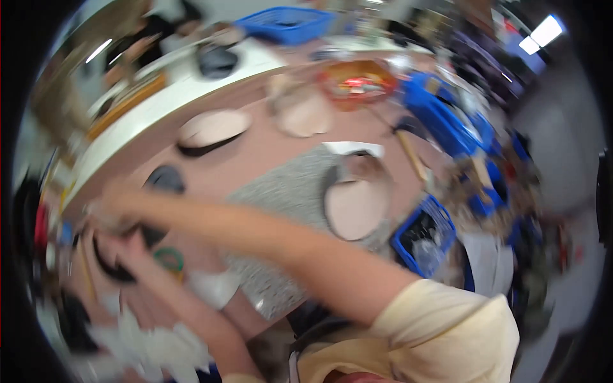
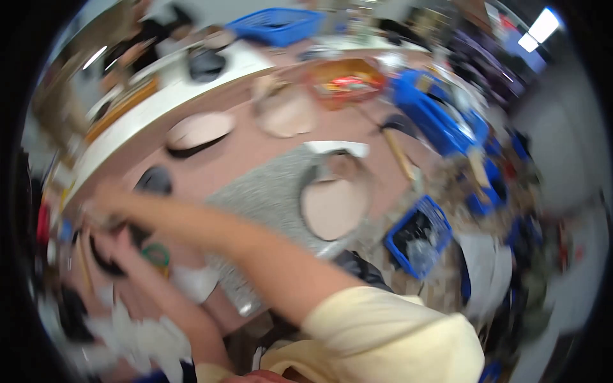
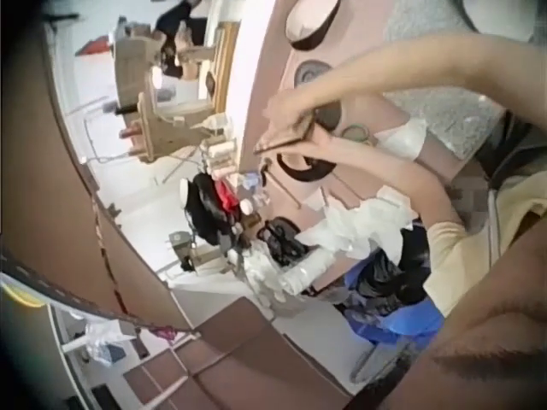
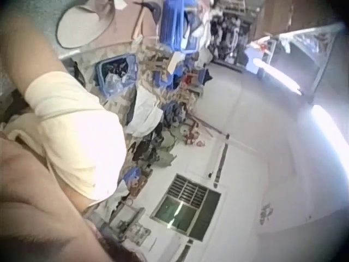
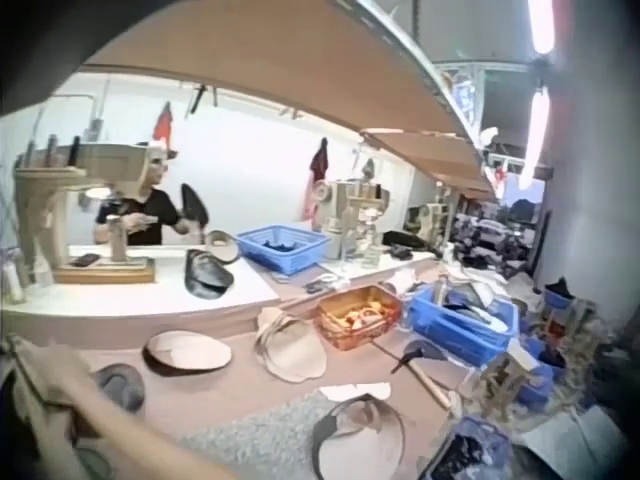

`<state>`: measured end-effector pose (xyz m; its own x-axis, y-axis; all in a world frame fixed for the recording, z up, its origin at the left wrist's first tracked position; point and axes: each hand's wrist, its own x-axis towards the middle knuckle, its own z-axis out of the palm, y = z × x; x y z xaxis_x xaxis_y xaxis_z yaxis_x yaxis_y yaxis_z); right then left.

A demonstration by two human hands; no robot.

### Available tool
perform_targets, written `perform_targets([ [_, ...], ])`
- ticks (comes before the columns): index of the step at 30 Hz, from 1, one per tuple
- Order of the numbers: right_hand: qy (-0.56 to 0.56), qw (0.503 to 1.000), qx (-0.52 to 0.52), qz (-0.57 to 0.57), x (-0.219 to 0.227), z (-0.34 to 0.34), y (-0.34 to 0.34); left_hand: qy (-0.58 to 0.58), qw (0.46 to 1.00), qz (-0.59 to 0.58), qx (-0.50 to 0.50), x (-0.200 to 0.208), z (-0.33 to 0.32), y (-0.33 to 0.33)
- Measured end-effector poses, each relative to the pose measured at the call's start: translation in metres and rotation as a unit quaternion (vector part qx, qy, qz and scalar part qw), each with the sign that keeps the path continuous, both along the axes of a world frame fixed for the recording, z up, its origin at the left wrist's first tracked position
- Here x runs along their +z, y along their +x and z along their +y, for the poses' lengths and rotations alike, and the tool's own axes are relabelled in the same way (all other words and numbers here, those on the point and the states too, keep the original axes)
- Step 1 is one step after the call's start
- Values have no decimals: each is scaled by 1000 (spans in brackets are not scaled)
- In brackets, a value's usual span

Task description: Peeling and applying lining materials to shoe upper components at a workstation.

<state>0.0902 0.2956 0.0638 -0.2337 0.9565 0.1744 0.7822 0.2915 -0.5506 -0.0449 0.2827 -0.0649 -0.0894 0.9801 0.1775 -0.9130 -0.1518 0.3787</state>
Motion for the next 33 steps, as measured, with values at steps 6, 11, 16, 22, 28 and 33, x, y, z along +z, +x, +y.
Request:
perform_targets([
  [6, -40, 982, 159, -89, 59, -38, 105, -9, 995, 86, 51, 18, -62, -88],
  [11, 11, 1000, 0, -27, 64, -99, 306, -79, 932, 178, 306, 43, -75, -54],
  [16, 25, 994, -75, -75, 42, -161, 458, -105, 925, 169, 324, 25, -99, -71],
  [22, -98, 945, -308, 53, 15, -248, 557, -108, 920, 173, 335, 13, -106, -77],
  [28, -112, 920, -360, 104, 2, -278, 582, -123, 905, 240, 328, 5, -116, -91],
  [33, -113, 918, -370, 84, 4, -278, 591, -142, 897, 233, 348, 8, -117, -84],
])
